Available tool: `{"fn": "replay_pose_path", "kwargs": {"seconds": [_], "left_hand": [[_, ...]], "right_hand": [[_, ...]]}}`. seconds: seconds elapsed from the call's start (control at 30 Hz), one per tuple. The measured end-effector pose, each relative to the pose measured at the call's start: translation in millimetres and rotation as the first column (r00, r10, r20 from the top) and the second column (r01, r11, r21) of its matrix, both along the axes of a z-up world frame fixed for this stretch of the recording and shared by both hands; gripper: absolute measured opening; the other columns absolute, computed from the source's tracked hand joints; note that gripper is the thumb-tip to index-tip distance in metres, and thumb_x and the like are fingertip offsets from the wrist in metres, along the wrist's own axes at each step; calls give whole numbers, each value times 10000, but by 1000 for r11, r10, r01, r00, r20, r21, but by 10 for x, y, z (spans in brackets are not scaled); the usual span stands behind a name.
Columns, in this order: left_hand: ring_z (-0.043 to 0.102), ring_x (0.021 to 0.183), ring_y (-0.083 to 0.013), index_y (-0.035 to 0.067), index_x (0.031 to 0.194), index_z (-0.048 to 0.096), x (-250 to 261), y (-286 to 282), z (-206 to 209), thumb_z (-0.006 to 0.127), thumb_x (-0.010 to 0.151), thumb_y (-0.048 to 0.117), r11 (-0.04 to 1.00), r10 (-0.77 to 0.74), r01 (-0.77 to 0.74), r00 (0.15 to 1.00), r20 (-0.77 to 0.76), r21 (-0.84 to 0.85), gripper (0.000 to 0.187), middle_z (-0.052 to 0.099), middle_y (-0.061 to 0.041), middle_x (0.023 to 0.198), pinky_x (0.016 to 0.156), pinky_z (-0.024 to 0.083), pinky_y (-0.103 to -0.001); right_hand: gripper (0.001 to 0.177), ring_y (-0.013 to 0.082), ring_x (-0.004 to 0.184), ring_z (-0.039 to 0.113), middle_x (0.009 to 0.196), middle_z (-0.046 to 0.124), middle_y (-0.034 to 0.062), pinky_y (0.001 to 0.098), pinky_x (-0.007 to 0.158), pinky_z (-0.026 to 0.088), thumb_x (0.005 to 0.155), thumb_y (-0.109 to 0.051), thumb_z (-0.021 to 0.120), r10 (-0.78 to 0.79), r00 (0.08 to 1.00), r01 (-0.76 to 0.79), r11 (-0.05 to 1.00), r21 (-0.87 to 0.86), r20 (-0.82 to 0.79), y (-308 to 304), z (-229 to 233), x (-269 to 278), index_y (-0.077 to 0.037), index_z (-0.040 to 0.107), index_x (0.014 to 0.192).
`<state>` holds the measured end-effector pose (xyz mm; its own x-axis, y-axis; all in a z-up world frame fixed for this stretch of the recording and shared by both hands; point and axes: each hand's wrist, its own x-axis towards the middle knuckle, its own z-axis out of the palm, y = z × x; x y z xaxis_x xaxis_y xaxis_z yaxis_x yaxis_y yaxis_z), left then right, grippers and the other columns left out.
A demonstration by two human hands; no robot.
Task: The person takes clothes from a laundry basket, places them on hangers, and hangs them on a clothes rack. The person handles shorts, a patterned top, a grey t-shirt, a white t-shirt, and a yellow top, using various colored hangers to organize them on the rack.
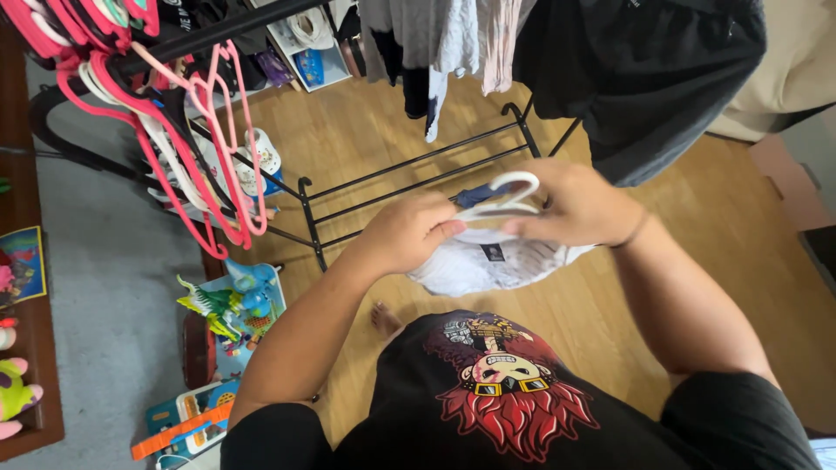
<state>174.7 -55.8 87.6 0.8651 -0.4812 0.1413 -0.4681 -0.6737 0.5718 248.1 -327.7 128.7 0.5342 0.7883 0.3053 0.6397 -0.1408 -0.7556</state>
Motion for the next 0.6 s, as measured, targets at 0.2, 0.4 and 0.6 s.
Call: {"fn": "replay_pose_path", "kwargs": {"seconds": [0.2, 0.4, 0.6], "left_hand": [[669, 890, -329, 143, 821, 560, 39, 168, 103, 546, 1050, 403, 997, 70, -70, 997, -19, -9, 347, 648, -41, 927, 739, 544, -432], [667, 874, -310, 135, 782, 540, 130, 239, 144, 579, 1043, 374, 997, 79, -79, 997, 8, -12, 356, 637, -30, 902, 747, 538, -405], [659, 869, -334, 119, 772, 517, 136, 336, 92, 607, 1032, 355, 985, 154, -157, 987, -50, -74, 362, 650, -40, 940, 735, 529, -422]], "right_hand": [[103, 268, 737, 726, 769, 716, 92, 402, 721, 568, 927, -140, 761, -209, 977, 211, 976, -54, 30, -437, -367, 30, -57, 749, 988], [62, 316, 762, 679, 780, 678, 83, 398, 730, 542, 950, -122, 735, -243, 940, 220, 968, 119, 238, -283, -599, 47, -61, 738, 936], [75, 346, 752, 620, 845, 629, 123, 454, 675, 531, 998, -71, 667, -335, 817, 184, 923, 339, 469, -115, -728, 115, -4, 670, 965]]}}
